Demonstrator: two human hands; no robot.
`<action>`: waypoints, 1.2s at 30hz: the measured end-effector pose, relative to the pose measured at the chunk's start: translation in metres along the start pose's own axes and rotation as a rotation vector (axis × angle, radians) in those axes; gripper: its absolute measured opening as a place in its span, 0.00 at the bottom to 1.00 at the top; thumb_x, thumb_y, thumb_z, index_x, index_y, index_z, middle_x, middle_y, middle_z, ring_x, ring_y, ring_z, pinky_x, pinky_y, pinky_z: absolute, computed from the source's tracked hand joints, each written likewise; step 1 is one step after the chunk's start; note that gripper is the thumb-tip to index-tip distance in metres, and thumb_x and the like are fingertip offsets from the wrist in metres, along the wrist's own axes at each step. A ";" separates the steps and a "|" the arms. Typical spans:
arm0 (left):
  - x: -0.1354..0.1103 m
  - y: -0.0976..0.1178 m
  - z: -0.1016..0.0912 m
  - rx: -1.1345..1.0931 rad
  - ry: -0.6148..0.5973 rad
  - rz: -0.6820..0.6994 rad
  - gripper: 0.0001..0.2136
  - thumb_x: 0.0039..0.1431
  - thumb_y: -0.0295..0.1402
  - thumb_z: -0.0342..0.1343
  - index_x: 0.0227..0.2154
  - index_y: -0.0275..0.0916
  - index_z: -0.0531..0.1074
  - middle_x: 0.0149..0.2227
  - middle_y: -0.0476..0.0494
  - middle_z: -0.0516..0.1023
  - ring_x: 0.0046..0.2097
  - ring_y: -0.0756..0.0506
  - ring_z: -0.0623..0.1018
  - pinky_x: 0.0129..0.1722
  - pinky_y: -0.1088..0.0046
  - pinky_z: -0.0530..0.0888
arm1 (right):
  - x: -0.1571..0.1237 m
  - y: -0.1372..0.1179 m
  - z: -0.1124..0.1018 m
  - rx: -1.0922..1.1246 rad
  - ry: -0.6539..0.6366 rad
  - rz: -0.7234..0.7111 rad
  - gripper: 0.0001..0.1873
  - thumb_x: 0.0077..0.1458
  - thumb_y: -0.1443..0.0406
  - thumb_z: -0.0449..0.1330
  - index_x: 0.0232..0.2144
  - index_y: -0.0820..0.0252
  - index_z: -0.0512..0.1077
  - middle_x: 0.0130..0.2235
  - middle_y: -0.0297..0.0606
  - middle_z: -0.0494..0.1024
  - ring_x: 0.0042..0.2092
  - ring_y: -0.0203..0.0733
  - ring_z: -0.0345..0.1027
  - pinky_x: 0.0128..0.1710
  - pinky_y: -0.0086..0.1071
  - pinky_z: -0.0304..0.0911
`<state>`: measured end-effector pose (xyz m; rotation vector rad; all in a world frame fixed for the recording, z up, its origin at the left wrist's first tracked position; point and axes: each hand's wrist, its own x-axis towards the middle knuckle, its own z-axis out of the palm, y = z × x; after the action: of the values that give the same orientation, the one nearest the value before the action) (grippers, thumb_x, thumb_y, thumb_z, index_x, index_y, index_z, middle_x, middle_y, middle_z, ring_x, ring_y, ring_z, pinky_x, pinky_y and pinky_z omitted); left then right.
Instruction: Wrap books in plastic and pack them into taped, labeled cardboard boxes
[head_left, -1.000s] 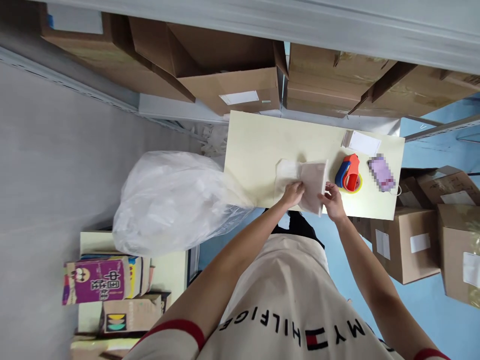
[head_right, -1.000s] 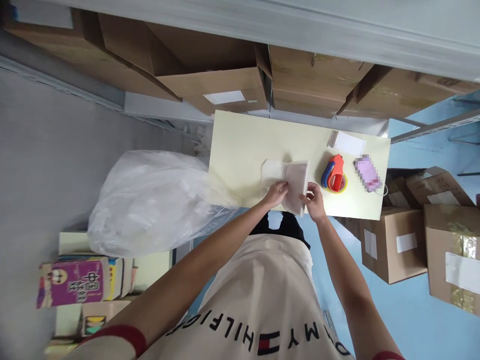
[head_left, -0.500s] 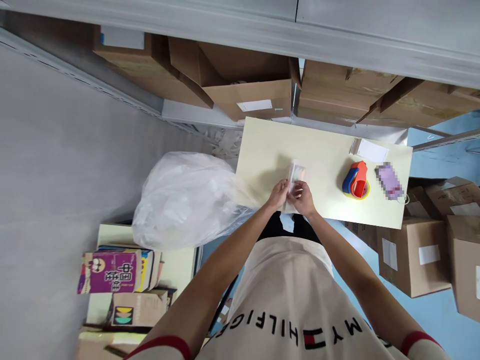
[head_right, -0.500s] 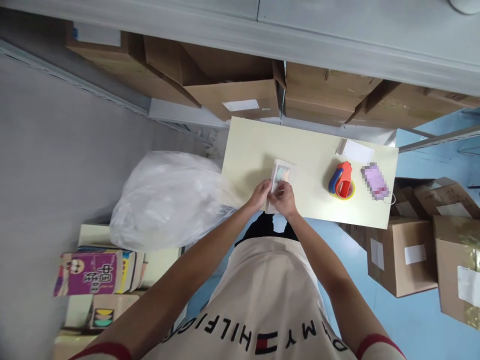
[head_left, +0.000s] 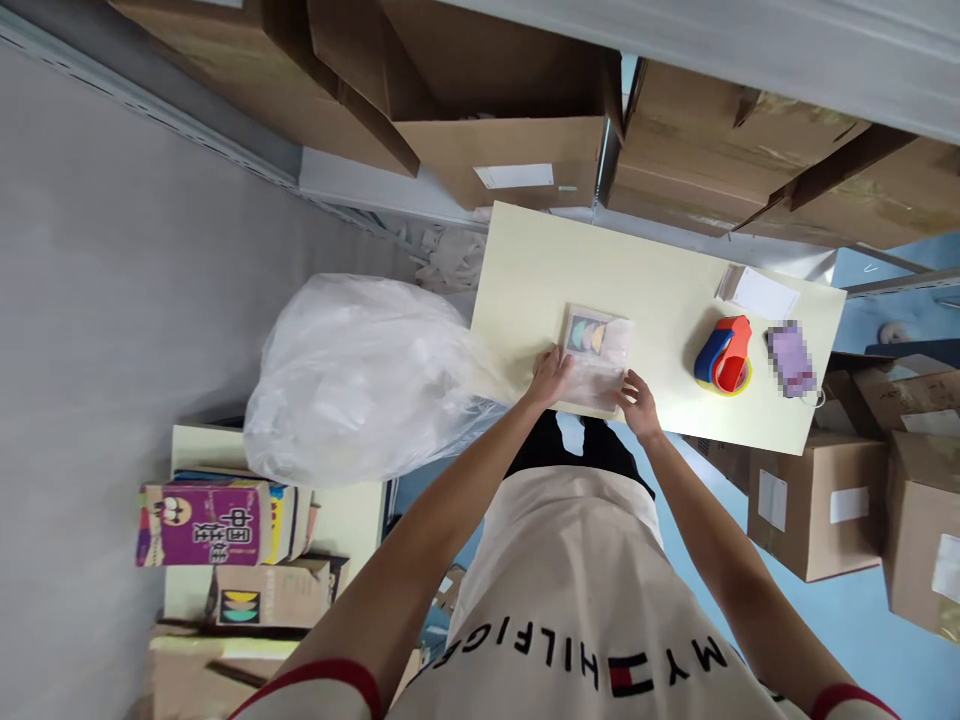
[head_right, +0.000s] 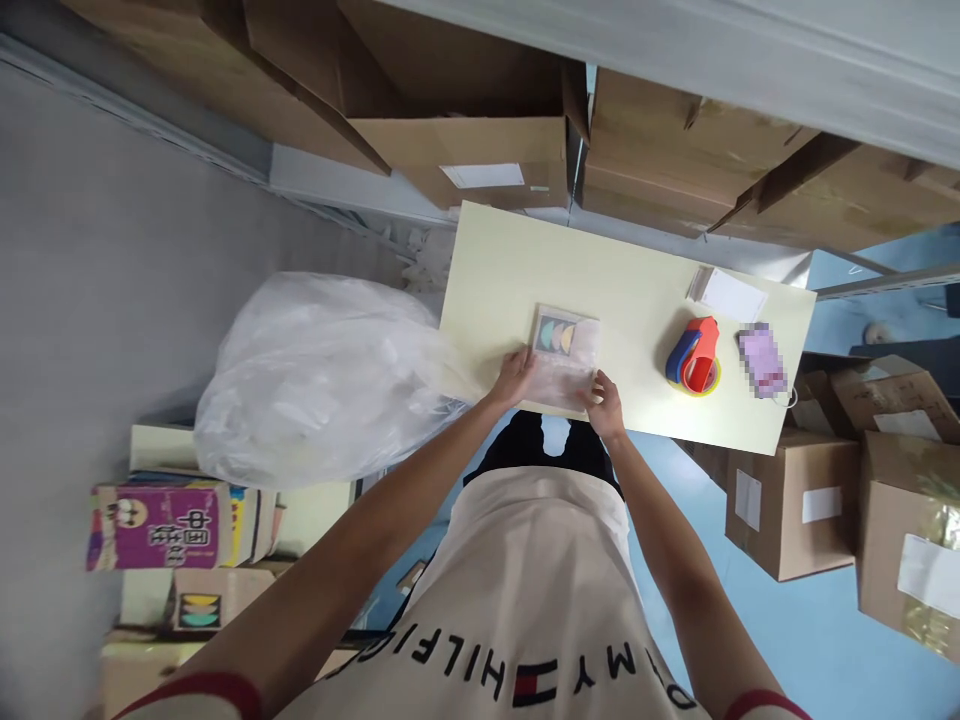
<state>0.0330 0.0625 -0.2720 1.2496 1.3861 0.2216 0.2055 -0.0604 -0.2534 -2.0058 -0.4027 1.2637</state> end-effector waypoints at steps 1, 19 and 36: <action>-0.003 -0.002 -0.001 0.003 -0.004 -0.008 0.24 0.62 0.48 0.51 0.55 0.38 0.69 0.58 0.32 0.70 0.63 0.35 0.67 0.62 0.60 0.62 | 0.000 0.000 -0.001 0.005 -0.004 0.007 0.41 0.43 0.49 0.66 0.58 0.54 0.67 0.57 0.48 0.68 0.52 0.50 0.69 0.47 0.46 0.70; 0.085 0.009 -0.112 -0.089 0.168 0.150 0.22 0.66 0.47 0.50 0.55 0.38 0.72 0.58 0.37 0.74 0.59 0.40 0.74 0.59 0.65 0.69 | 0.090 -0.085 0.112 -0.039 -0.098 -0.209 0.35 0.48 0.53 0.64 0.59 0.48 0.68 0.57 0.44 0.65 0.51 0.51 0.68 0.45 0.47 0.72; 0.128 0.009 -0.144 -0.093 0.231 0.251 0.21 0.67 0.46 0.50 0.51 0.37 0.75 0.56 0.37 0.77 0.57 0.42 0.75 0.58 0.64 0.70 | 0.131 -0.106 0.145 -0.121 -0.072 -0.289 0.34 0.47 0.59 0.63 0.59 0.52 0.69 0.54 0.42 0.66 0.48 0.48 0.70 0.46 0.44 0.71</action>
<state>-0.0438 0.2375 -0.3012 1.3505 1.3935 0.6143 0.1520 0.1503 -0.3007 -1.9203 -0.7910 1.1539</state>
